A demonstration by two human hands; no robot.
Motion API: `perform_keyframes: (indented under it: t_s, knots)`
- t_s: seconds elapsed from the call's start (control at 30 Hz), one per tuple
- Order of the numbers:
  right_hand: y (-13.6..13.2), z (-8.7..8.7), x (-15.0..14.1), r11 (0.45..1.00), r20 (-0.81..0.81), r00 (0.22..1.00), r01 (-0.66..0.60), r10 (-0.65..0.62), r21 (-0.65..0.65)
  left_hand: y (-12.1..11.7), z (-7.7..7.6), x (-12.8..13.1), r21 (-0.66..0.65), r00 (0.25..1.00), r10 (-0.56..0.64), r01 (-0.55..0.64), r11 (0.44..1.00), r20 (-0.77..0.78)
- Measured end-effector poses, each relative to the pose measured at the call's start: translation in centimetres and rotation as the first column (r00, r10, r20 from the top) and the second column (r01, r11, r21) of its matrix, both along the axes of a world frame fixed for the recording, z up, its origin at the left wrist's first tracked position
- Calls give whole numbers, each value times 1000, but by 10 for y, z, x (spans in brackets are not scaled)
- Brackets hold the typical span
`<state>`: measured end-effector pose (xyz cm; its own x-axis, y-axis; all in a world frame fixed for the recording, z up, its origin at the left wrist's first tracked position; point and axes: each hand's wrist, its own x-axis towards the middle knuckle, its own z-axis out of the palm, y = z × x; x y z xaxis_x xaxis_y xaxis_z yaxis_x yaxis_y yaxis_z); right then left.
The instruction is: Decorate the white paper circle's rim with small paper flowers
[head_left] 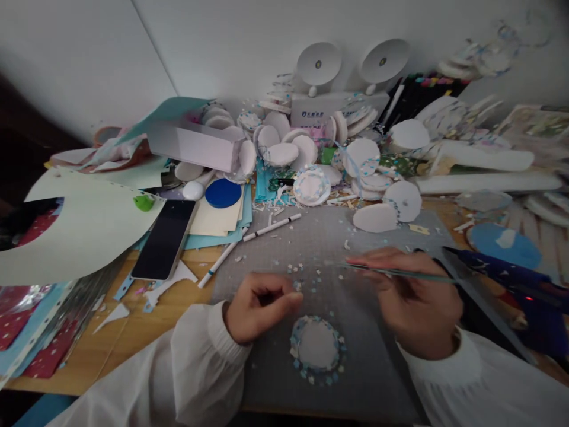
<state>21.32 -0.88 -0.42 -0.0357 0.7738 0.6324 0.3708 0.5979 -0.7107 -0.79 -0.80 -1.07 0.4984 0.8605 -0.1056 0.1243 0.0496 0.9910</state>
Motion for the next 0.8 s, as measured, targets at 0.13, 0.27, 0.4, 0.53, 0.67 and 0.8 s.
perform_keyframes:
  t_s: [0.13,0.27,0.4,0.53,0.67,0.8]
  knots:
    - [-9,-9,2,955,-168,986,-66,17,-289,1,0,-3,143,983,-172,180,973,-69]
    - [-13,-8,0,868,-289,945,-269,153,-418,2,-3,-2,285,948,-313,318,904,-64]
    - [-19,-7,-4,839,-322,933,-300,160,-453,2,-5,0,267,942,-330,335,904,-64]
    - [-22,-6,-6,863,-266,945,-291,191,-413,2,-4,-1,224,951,-304,309,924,-60]
    - [-22,-5,-7,888,-183,962,-259,202,-380,2,-3,-2,204,954,-291,299,932,-69]
    - [-23,-4,-7,892,-156,966,-250,205,-376,3,-3,-2,197,949,-304,314,929,-77]
